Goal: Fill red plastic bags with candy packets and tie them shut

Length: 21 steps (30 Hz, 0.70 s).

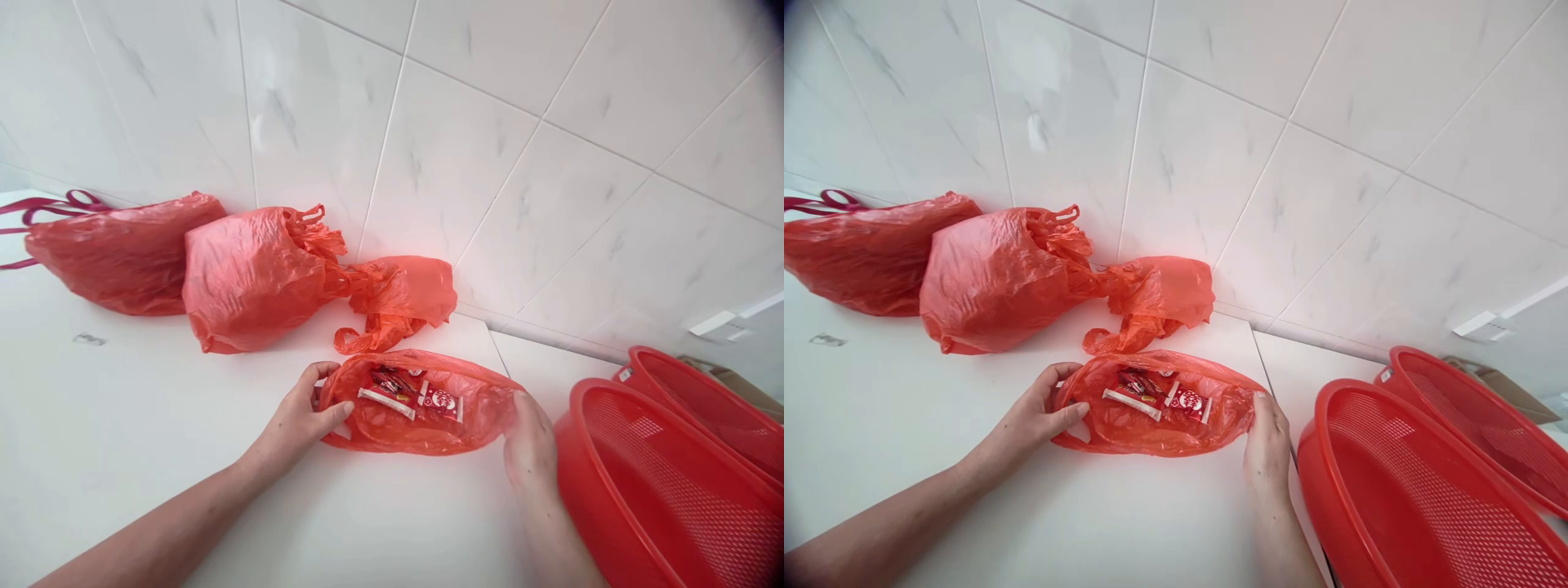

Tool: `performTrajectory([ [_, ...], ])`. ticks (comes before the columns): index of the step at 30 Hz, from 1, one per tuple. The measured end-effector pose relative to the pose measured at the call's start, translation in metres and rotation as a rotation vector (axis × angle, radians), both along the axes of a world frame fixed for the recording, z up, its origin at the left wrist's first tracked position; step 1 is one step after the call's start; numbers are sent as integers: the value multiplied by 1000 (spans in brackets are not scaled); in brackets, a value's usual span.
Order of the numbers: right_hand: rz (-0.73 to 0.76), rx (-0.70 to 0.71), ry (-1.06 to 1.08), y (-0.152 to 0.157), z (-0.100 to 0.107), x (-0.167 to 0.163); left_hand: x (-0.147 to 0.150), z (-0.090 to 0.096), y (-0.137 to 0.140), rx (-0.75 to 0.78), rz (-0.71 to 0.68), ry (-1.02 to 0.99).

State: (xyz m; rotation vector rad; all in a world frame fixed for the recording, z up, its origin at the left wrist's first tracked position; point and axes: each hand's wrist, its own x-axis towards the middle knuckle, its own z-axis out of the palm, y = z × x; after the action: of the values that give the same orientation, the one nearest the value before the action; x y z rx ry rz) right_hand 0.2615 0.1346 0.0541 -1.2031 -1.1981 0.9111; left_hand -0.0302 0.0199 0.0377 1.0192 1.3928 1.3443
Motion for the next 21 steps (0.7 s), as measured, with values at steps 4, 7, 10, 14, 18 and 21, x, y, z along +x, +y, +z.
performTrajectory([
  [4,80,-61,164,3,1,-1,0,0,0,14,-1,9],
  [7,145,-62,239,3,4,-3,1,0,0,14,3,-14],
  [10,229,-58,257,1,7,-5,1,0,0,1,-25,-44],
  [14,280,-63,245,0,10,-7,0,0,0,-2,-56,-75],
  [18,281,-69,73,-2,10,-6,0,2,-1,-12,-42,-67],
  [21,245,-116,2,-2,8,-5,0,2,-1,-13,-47,-52],
])
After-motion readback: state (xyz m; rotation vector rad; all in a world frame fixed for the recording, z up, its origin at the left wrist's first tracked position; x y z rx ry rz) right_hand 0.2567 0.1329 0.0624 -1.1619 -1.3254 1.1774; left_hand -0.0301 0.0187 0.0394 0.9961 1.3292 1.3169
